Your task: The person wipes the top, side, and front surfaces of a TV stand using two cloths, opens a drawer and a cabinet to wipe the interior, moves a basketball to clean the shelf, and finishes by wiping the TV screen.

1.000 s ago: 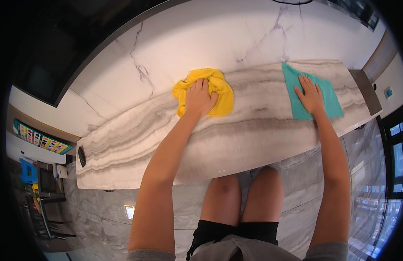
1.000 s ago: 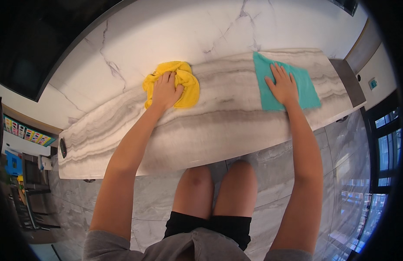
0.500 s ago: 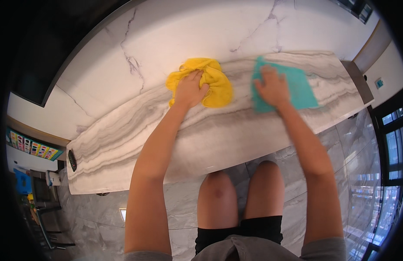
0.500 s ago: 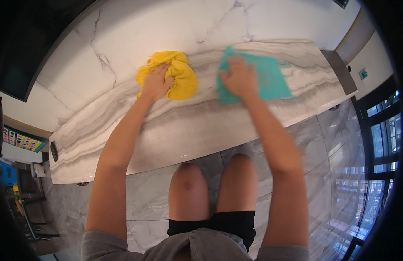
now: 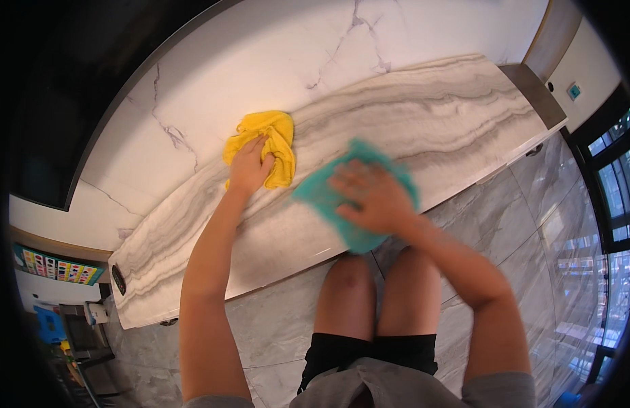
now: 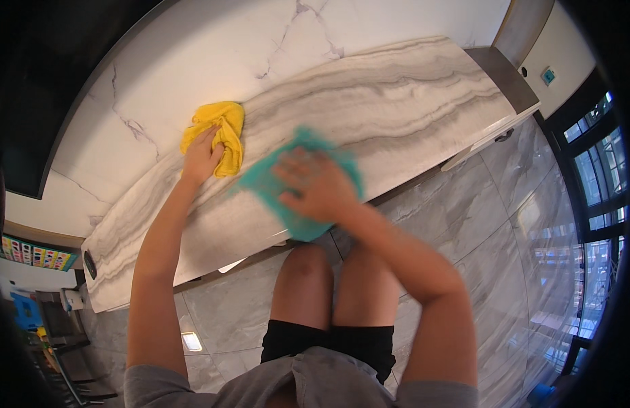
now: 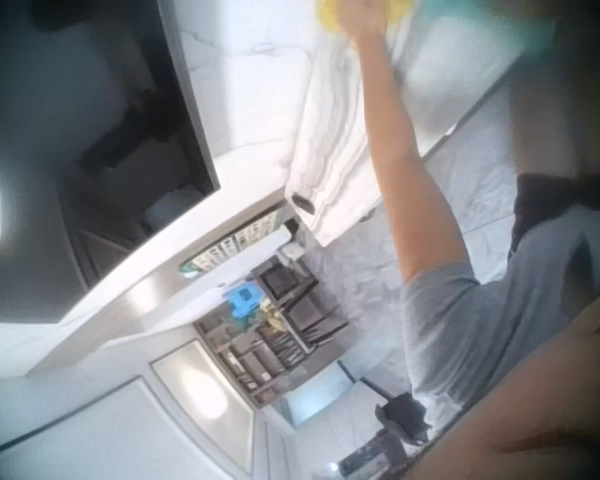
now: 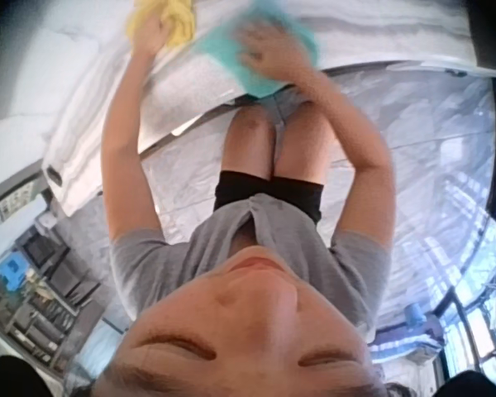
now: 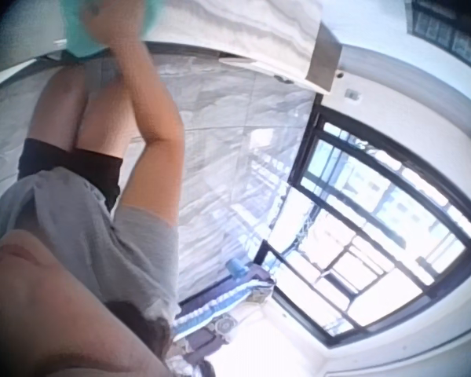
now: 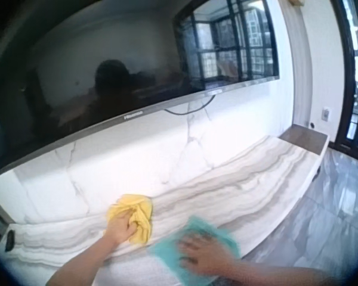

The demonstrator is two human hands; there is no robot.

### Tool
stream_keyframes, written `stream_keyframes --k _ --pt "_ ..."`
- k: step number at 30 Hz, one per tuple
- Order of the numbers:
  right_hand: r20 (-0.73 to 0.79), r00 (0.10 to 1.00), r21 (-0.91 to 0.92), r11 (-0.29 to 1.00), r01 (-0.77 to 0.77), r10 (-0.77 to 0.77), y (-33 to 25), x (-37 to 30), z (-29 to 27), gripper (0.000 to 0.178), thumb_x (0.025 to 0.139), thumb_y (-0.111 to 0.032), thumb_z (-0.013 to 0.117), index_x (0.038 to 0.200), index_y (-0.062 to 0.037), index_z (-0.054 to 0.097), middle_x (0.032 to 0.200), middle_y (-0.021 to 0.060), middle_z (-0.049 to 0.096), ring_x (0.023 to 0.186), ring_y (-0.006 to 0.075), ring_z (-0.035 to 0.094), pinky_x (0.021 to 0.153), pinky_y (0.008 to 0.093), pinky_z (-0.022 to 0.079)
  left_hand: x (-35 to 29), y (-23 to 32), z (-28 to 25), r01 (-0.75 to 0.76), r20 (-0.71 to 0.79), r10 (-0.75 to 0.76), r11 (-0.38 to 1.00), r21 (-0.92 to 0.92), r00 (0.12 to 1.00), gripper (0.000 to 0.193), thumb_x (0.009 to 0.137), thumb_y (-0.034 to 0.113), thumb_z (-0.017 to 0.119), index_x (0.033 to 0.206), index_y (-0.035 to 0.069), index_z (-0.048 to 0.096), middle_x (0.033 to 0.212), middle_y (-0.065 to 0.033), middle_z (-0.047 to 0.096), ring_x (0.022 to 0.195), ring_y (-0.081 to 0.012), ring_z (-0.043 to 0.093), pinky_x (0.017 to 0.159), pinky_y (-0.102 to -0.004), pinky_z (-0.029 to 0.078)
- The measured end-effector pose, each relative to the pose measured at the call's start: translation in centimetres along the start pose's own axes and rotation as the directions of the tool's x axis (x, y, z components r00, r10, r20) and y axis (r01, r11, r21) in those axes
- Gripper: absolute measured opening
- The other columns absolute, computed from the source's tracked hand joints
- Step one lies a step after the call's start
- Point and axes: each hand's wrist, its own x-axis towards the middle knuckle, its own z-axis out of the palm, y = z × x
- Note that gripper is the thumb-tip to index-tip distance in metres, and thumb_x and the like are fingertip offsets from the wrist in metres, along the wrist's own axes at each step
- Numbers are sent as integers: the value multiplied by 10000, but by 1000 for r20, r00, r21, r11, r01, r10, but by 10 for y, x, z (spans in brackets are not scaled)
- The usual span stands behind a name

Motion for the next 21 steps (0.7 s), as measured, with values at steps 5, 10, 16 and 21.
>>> stream_keyframes --k 5,10,16,21 --pt "-17 943 -296 899 -321 332 124 -30 -60 531 873 -443 417 1329 -175 375 1397 74 328 1301 280 271 1060 447 199 2 -5 -6 -7 -48 16 985 173 999 500 800 309 445 1197 10 493 1249 -156 469 1137 -303 436 945 -369 358" --pt "-61 878 -349 814 -465 475 158 -28 -64 557 888 -486 353 1369 -208 307 1426 12 279 1324 210 222 1084 397 149 25 28 16 114 -89 -101 981 158 991 527 797 321 438 1186 -31 483 1210 -161 479 1108 -310 439 939 -372 357" --pt "-79 882 -340 819 -462 465 158 -30 -61 549 891 -487 341 1366 -214 311 1423 15 284 1322 210 227 1084 386 154 20 26 16 131 -60 -123 977 165 991 578 797 361 424 1216 -36 449 1242 -158 444 1140 -303 410 960 -375 332" --pt "-72 884 -332 825 -458 461 156 -29 -60 549 888 -483 350 1365 -211 314 1422 18 285 1322 209 228 1083 389 153 26 25 21 190 -65 -181 966 177 981 593 800 372 413 1243 -23 417 1262 -152 423 1155 -295 395 974 -382 310"
